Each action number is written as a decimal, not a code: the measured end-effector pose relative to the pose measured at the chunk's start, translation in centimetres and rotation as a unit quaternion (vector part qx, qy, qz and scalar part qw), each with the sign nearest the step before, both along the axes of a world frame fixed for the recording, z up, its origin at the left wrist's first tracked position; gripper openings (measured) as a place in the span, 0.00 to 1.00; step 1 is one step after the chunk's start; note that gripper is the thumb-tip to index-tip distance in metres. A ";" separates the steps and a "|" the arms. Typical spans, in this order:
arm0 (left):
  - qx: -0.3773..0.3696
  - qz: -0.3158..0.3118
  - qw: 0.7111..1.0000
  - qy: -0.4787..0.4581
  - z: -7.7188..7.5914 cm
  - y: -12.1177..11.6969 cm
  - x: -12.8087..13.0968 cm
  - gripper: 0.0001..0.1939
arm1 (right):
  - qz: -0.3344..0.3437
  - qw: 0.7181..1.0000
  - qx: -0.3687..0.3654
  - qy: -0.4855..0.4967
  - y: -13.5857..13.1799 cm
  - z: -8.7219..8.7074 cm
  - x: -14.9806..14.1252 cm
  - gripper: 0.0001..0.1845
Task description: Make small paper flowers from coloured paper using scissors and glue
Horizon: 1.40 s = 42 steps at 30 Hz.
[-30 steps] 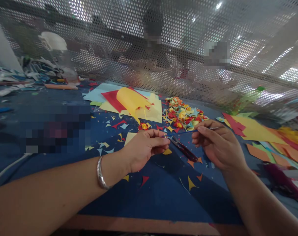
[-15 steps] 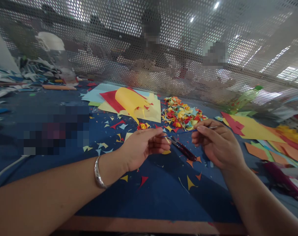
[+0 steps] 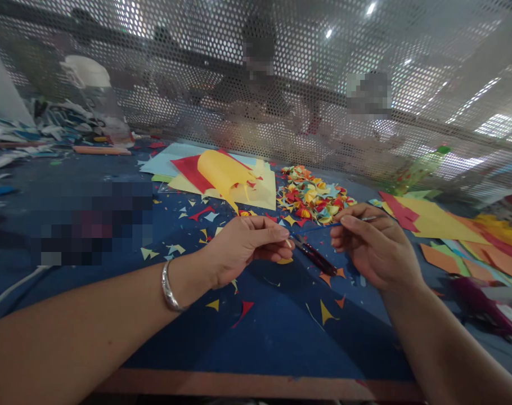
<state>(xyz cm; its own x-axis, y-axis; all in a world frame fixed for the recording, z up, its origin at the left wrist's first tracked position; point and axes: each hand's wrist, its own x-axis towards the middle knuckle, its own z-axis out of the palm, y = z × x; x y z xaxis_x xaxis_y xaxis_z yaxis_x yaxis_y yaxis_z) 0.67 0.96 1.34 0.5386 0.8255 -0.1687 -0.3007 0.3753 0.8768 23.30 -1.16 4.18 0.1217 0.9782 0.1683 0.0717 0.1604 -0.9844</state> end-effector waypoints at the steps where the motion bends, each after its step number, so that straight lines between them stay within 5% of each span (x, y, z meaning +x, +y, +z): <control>1: 0.009 0.003 1.000 0.003 0.0 0.0 0.0 0.09 | 0.000 1.000 0.002 -0.002 0.0 0.0 0.0 0.09; 13: 0.159 0.015 0.987 0.032 0.3 0.9 -0.5 0.06 | 0.055 0.998 -0.028 0.020 0.1 -0.4 0.6 0.09; 42: 0.084 -0.047 0.993 0.067 -0.2 1.2 -0.8 0.12 | 0.126 0.989 -0.045 -0.059 0.3 -1.4 1.3 0.11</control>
